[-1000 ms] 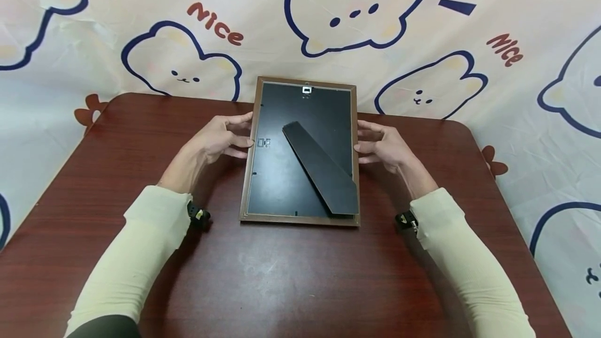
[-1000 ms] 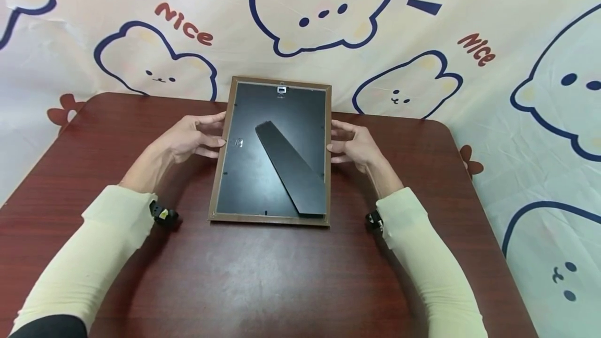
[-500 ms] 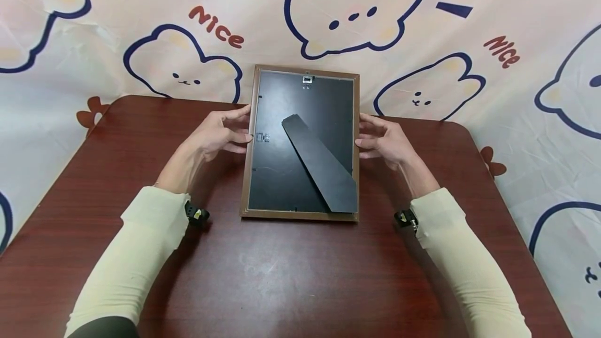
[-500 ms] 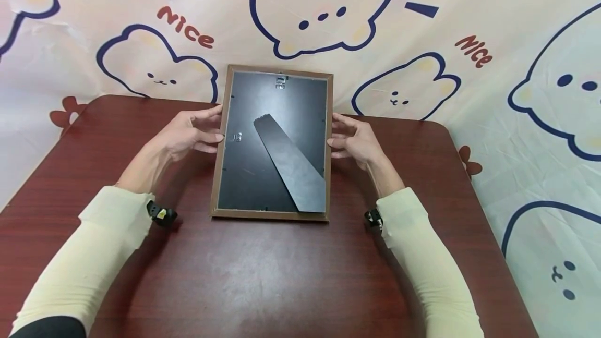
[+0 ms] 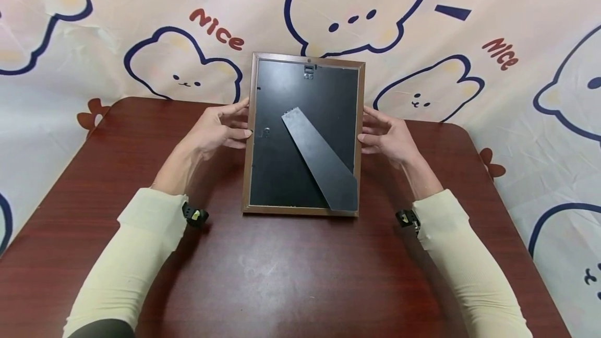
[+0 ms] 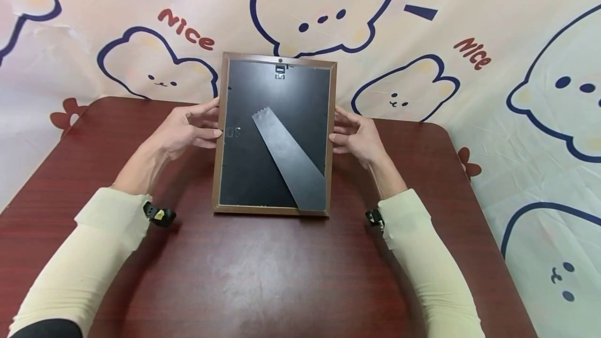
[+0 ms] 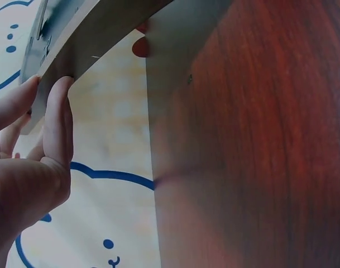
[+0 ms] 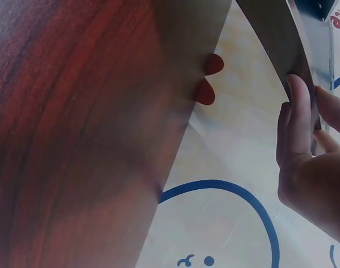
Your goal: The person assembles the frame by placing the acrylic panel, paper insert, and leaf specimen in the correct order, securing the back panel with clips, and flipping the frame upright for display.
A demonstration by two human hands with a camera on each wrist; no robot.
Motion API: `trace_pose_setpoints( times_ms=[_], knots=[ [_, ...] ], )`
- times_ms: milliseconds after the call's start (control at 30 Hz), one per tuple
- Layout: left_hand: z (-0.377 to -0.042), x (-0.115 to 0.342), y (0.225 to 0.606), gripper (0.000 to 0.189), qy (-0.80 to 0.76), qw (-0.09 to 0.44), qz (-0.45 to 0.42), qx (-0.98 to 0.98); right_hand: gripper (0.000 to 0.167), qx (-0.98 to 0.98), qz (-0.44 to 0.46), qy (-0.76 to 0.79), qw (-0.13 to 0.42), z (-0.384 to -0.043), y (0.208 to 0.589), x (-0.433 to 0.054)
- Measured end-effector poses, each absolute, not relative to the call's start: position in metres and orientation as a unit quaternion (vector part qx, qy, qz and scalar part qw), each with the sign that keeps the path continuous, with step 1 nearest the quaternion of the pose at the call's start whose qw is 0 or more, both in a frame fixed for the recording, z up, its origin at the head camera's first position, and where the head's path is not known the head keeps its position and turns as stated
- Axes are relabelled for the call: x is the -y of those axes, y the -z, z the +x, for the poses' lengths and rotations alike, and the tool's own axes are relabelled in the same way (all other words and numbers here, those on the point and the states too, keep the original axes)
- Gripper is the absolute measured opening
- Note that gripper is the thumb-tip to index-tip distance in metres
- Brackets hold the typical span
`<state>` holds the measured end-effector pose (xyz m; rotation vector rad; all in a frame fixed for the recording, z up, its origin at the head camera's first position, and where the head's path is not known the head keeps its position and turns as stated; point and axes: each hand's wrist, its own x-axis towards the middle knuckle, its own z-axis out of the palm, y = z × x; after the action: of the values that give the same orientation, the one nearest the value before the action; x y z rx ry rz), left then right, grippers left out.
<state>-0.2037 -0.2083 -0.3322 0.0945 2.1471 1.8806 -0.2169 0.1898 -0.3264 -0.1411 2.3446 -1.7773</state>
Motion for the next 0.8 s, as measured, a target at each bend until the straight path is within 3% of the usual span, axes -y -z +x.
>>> trace_pose_setpoints(
  times_ms=[467, 800],
  knots=[
    [-0.202, 0.208, 0.325, 0.076, -0.662, 0.084, 0.058, -0.743, 0.072, -0.801, -0.082, 0.592, 0.04, -0.214, 0.316, -0.184],
    [-0.203, 0.207, 0.319, 0.078, -0.67, 0.072, 0.063, -0.736, 0.073, -0.801, -0.092, 0.592, 0.007, -0.213, 0.312, -0.18]
  ],
)
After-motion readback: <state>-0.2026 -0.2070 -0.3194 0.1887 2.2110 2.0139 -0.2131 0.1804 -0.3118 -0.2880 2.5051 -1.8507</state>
